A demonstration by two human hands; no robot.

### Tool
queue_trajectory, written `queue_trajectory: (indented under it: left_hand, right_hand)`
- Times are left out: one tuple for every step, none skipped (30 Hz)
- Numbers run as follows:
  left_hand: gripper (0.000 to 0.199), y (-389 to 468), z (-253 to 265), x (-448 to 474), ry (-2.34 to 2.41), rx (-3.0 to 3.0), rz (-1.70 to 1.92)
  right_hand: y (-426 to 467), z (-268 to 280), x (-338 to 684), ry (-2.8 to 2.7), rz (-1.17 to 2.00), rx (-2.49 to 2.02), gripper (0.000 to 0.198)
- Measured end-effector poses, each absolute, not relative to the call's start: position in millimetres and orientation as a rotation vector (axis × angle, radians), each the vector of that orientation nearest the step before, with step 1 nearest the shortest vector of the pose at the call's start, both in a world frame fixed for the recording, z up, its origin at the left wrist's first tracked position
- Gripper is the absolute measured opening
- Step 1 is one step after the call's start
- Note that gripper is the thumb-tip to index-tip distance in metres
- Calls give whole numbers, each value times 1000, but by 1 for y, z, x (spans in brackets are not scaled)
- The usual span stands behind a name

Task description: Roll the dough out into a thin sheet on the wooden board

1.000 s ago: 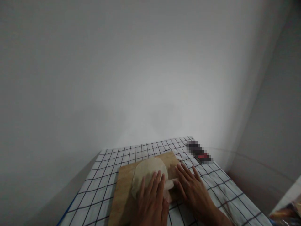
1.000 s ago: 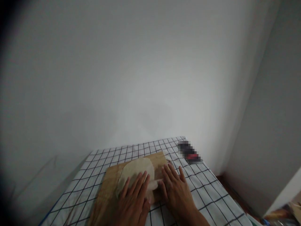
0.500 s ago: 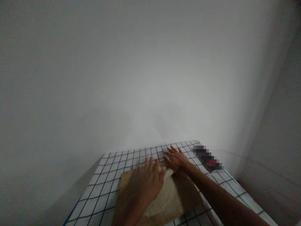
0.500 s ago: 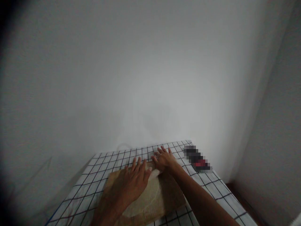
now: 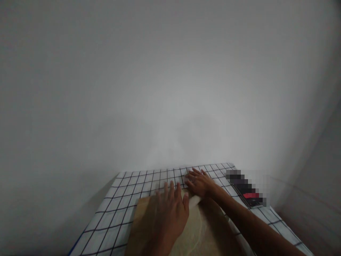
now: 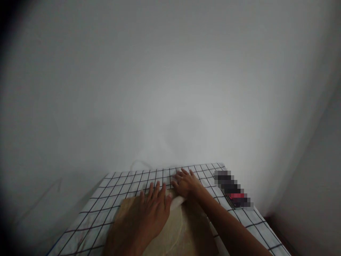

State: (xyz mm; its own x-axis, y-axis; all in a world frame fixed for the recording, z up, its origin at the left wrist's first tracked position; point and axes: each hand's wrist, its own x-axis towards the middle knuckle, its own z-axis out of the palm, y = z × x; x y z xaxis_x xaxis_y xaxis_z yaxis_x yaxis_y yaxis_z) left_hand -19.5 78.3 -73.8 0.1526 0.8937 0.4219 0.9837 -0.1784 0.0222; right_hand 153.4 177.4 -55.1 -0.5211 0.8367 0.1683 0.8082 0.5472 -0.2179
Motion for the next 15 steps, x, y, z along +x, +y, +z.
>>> queue_trajectory:
  left_hand:
    - [55,75,-75,-17,-1812,-2171,-537]
    - [55,72,-75,-14,-1799,-2175,-573]
    - [55,69,-75,-12,-1786,-2183,-606]
    - [56,66,-75,-10,-1775,-2190,-635]
    - [56,63,-74,-8,-1763,-2194,-658]
    - [56,59,-74,-6,-1748,-2197,-674]
    - [56,56,-74,-4,-1733,-2195,-686]
    - [56,52,-74,-2,-1717,-2191,-695]
    - [55,48,-75,1,-1702,-2184,-705]
    - [54,44,-77,3,-1684,-2175,-716]
    - [54,39,-79,6,-1664,-2164,-729]
    - [53,33,-83,9,-1640,-2152,-744]
    - [53,28,-87,12,-1616,-2138,-761]
    - [54,22,-91,15,-1599,-2122,-780]
    - [55,17,-97,17,-1582,-2108,-805]
  right_hand:
    - [173,-56,156,-2527,159,-1395,55]
    - [168,-56,159,-2521,154,-1414,55]
    - [163,-57,162,-2513,147,-1431,55]
    - [158,-57,165,-2505,135,-1444,54]
    - [153,-57,168,-2497,119,-1457,54]
    - [147,-57,170,-2489,101,-1469,53]
    - [141,-57,172,-2480,84,-1482,53]
    - [135,-56,175,-2470,69,-1495,52]
    - [129,-56,177,-2458,54,-1509,52]
    - [122,-56,179,-2444,37,-1521,51]
    - [115,-56,181,-2431,19,-1529,50]
    - [108,-57,184,-2419,-3,-1528,49]
    - [101,-59,188,-2415,-27,-1514,48]
    - [94,-61,192,-2413,-50,-1494,48]
    - [86,-64,197,-2418,-73,-1460,48]
